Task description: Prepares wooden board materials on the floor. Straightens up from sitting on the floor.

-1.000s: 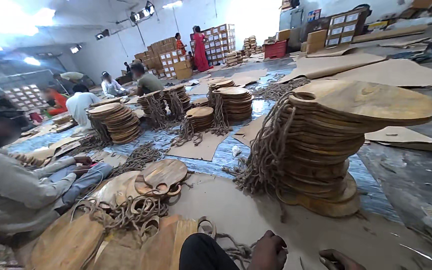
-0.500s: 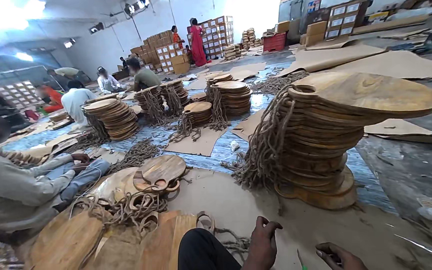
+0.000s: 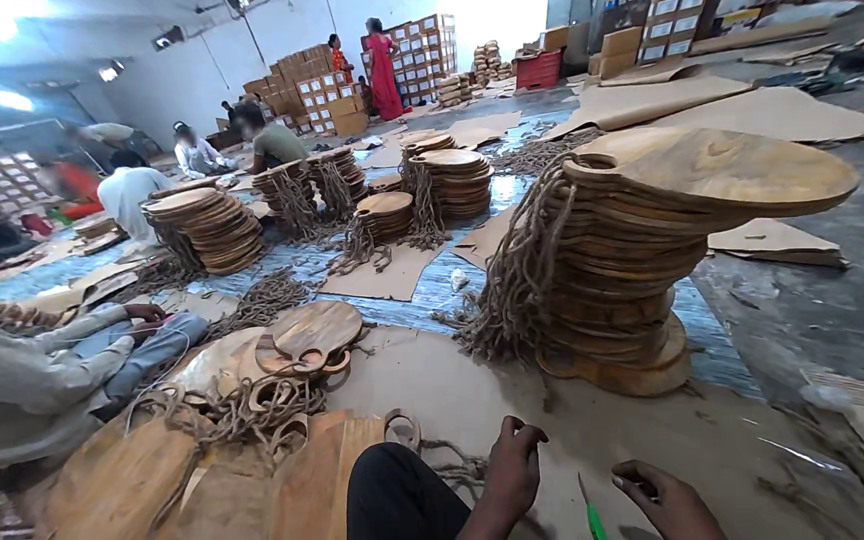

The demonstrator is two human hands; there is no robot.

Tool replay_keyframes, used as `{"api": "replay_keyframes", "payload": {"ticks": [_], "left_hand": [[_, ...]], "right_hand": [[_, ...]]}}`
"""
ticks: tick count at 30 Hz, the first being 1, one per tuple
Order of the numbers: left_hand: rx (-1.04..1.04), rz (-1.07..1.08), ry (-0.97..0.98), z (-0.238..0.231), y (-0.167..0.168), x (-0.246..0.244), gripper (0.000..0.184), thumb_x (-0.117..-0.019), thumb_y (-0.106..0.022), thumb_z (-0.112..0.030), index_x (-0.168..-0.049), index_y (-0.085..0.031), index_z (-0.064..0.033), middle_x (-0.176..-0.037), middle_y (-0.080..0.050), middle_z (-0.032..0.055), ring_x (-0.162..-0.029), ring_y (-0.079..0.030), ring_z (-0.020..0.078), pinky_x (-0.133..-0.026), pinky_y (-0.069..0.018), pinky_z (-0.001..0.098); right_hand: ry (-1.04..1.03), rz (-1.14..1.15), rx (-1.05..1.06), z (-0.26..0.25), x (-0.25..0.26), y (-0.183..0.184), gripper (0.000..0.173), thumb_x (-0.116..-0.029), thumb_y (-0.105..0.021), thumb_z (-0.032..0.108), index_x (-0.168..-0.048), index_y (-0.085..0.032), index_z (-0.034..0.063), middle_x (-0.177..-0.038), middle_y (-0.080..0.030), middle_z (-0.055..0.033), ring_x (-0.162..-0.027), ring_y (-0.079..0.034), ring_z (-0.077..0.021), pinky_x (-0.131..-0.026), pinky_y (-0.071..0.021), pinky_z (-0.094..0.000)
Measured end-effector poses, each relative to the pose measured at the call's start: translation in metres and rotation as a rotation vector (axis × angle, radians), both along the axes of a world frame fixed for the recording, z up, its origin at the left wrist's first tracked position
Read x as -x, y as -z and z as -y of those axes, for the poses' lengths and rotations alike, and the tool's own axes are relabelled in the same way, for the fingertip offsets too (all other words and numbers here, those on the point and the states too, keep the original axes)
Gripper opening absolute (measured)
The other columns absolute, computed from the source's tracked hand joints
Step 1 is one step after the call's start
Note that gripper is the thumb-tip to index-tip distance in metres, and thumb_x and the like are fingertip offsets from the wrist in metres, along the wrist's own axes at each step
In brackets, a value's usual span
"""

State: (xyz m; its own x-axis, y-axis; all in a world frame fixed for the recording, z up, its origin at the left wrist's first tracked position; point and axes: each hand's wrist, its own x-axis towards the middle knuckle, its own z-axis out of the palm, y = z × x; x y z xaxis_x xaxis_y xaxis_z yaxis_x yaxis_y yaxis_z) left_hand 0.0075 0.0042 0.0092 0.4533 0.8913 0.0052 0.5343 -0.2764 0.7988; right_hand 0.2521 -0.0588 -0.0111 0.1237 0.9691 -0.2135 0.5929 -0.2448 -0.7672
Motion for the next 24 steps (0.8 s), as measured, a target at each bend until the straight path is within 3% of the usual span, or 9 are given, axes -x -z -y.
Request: {"api": "replay_keyframes", "payload": {"ticks": [5,24], "left_hand": [[0.004,0.000,-0.006,-0.0018,0.0036,-0.0002,0.029,-0.1041,-0.054,-0.014,-0.128,-0.068,-0.0050,-0.129,-0.061,0.0204,-0.100,-0.069,0.0280,-0.089,-0.0584,0.0422],[0.016,0.001,-0.007,-0.0001,0.0029,0.0001,0.028,-0.1029,-0.058,-0.014,-0.127,-0.068,-0.0049,-0.130,-0.061,0.0200,-0.099,-0.069,0.0273,-0.089,-0.0583,0.0423]], "right_hand": [[-0.001,0.002,0.013,-0.0023,-0.0018,0.0048,0.025,-0.1003,-0.066,0.016,-0.117,-0.072,-0.0016,-0.111,-0.074,-0.0200,-0.098,-0.072,-0.0340,-0.093,-0.0554,-0.0526],[-0.019,-0.001,0.037,-0.0009,-0.0010,0.0037,0.026,-0.1005,-0.067,0.017,-0.118,-0.071,-0.0019,-0.113,-0.073,-0.0205,-0.100,-0.072,-0.0350,-0.094,-0.0550,-0.0533]]}}
